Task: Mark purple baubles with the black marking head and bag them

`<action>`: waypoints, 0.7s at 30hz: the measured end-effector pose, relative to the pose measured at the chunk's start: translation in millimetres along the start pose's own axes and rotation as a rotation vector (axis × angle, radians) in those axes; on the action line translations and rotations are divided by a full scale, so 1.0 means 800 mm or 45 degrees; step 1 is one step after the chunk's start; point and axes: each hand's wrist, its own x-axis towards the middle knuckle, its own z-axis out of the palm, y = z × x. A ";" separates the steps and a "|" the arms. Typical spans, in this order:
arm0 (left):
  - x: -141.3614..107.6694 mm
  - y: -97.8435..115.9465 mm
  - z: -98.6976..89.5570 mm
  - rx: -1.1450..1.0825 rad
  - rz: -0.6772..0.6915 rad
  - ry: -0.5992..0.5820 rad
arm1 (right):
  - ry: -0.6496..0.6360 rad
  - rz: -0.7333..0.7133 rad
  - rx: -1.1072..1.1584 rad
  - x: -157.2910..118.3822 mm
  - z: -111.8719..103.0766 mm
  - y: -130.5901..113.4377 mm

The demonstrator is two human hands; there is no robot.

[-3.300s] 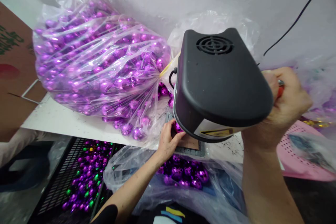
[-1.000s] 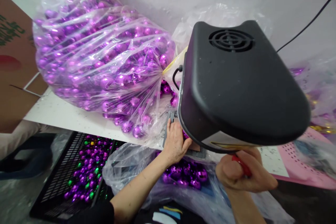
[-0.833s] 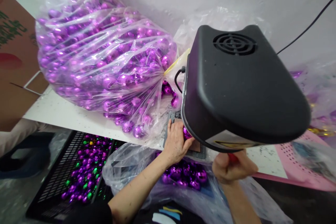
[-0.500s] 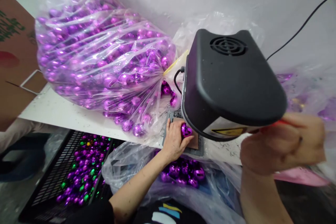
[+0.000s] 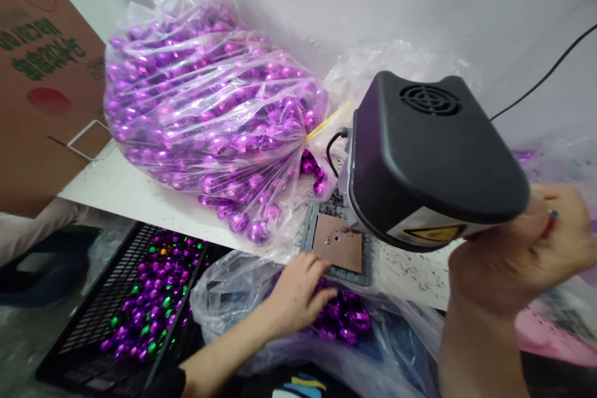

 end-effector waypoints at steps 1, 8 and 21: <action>0.027 -0.010 -0.011 -0.012 0.014 0.074 | -0.006 -0.008 -0.004 0.000 0.000 0.001; 0.215 -0.075 -0.049 -0.073 -0.419 0.291 | -0.065 0.055 0.019 0.002 -0.003 -0.003; 0.134 -0.056 -0.086 -1.301 -0.479 0.270 | -0.083 0.057 0.003 0.002 -0.005 -0.002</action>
